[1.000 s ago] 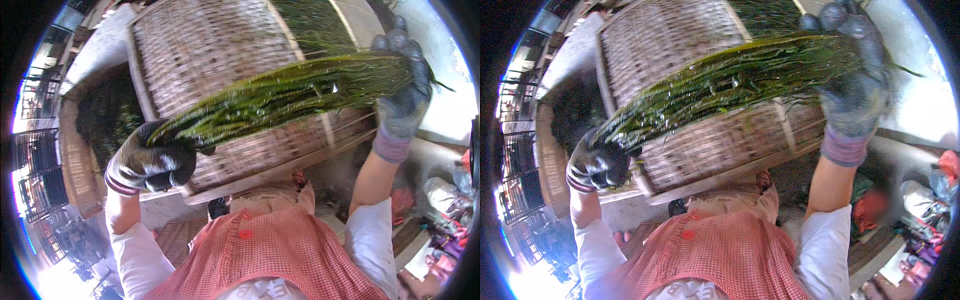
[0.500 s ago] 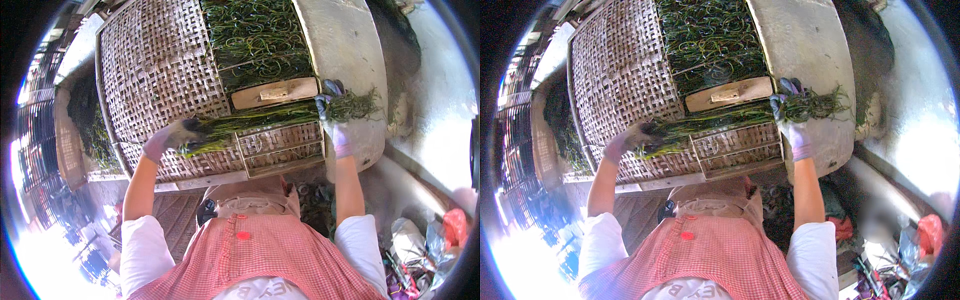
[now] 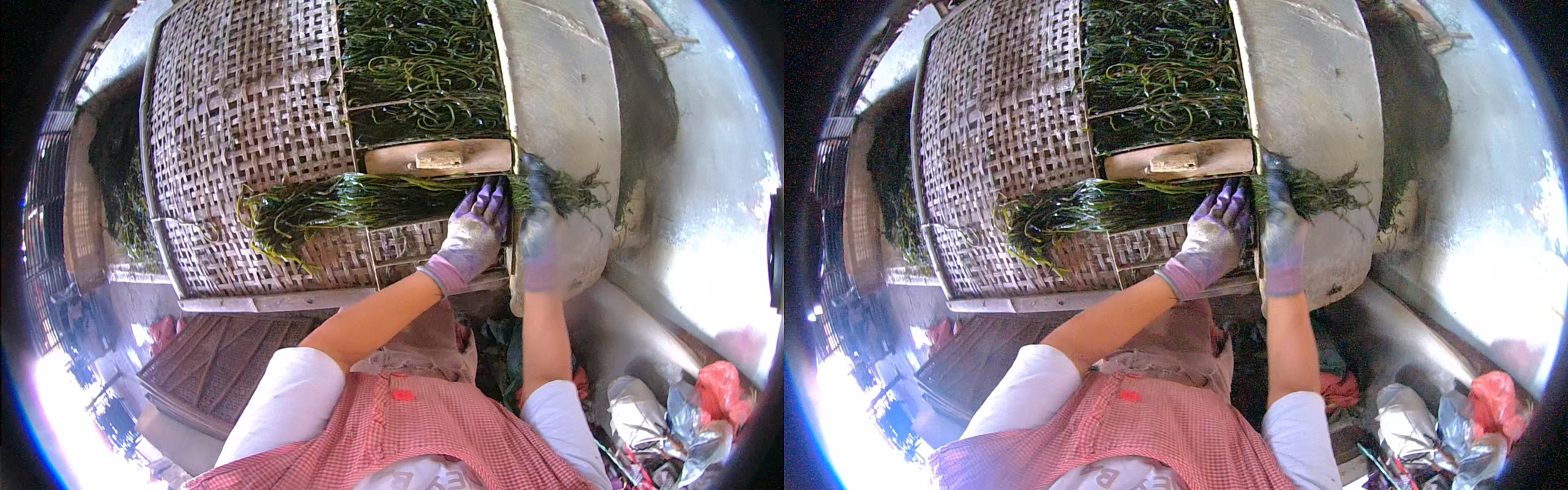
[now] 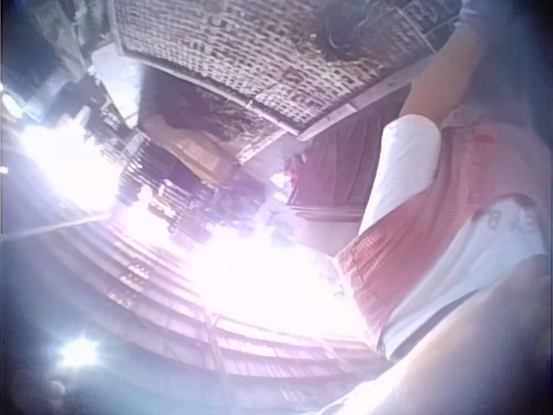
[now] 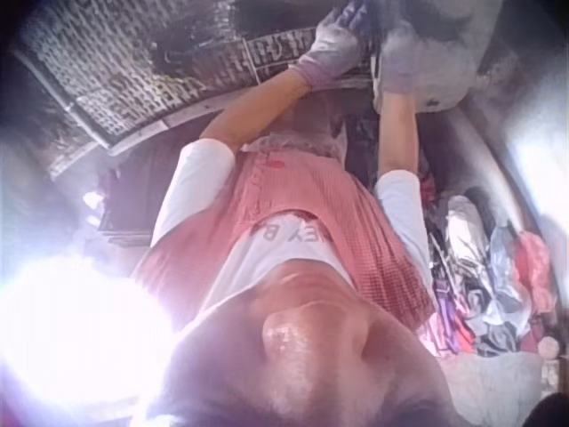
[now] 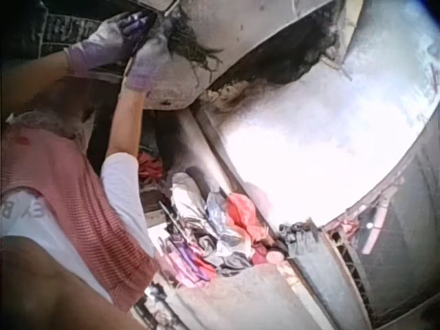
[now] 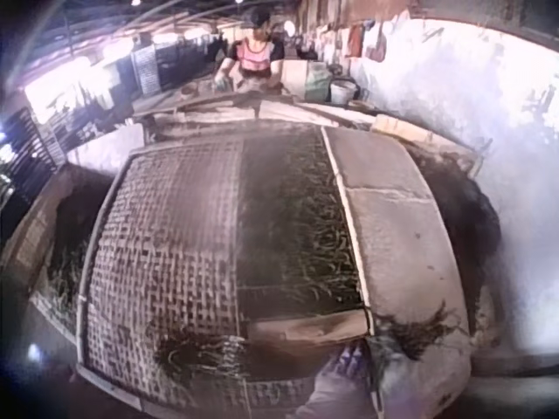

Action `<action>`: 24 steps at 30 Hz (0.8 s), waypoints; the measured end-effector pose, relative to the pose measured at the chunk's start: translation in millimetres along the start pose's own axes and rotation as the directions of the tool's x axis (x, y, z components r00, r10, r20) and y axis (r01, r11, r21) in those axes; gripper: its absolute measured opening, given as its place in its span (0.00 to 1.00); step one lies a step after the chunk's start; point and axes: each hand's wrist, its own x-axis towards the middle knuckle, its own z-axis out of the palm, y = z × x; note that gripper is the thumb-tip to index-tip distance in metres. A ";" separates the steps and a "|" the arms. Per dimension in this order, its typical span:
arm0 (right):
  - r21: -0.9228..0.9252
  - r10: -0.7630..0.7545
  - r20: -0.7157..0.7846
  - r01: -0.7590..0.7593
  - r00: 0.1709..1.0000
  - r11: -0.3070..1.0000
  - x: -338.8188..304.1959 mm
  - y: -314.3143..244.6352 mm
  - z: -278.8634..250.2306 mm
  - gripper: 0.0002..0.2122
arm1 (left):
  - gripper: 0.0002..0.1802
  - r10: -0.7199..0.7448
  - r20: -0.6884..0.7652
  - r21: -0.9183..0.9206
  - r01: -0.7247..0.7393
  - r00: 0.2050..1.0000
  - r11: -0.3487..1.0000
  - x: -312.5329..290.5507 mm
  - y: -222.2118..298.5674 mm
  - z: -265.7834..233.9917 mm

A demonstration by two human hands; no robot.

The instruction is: The person picks up bundles of green plants from a large container and arranges them into rows on a bamboo tray.

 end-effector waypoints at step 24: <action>-0.083 0.665 0.602 0.863 0.442 -0.499 -54.9 102.9 173.3 0.43 | 0.17 -0.479 -0.315 -0.287 0.399 0.819 0.871 -99.6 -54.3 -39.9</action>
